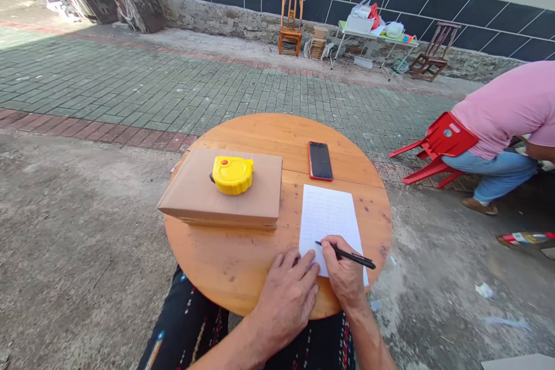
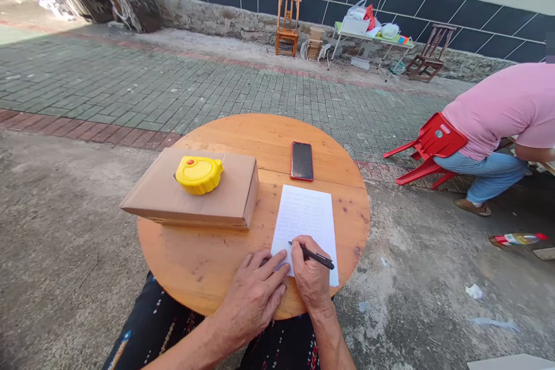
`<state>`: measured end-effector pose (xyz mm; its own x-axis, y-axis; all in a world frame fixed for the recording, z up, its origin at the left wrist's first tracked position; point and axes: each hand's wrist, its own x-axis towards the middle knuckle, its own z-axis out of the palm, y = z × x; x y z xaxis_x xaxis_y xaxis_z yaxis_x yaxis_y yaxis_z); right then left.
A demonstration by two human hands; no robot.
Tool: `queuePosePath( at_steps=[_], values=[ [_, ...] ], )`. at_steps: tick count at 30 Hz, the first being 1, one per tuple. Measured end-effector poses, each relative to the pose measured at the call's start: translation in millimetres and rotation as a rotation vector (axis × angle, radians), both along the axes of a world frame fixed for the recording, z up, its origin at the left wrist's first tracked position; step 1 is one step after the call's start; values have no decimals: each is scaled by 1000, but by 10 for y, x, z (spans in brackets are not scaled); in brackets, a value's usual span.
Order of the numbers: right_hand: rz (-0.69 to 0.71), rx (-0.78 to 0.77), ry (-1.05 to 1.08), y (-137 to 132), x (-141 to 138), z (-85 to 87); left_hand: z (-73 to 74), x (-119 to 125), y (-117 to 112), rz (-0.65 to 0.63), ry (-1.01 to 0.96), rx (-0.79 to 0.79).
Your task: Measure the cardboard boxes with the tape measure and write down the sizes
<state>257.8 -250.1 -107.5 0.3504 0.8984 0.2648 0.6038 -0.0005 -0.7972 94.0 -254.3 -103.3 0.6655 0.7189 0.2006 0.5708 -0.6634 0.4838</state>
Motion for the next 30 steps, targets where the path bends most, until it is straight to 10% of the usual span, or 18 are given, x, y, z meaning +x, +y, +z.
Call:
queuePosePath(
  at_steps=[30],
  values=[
    [-119, -5, 134, -14, 25, -74, 19, 98, -103, 87, -26, 60]
  ],
)
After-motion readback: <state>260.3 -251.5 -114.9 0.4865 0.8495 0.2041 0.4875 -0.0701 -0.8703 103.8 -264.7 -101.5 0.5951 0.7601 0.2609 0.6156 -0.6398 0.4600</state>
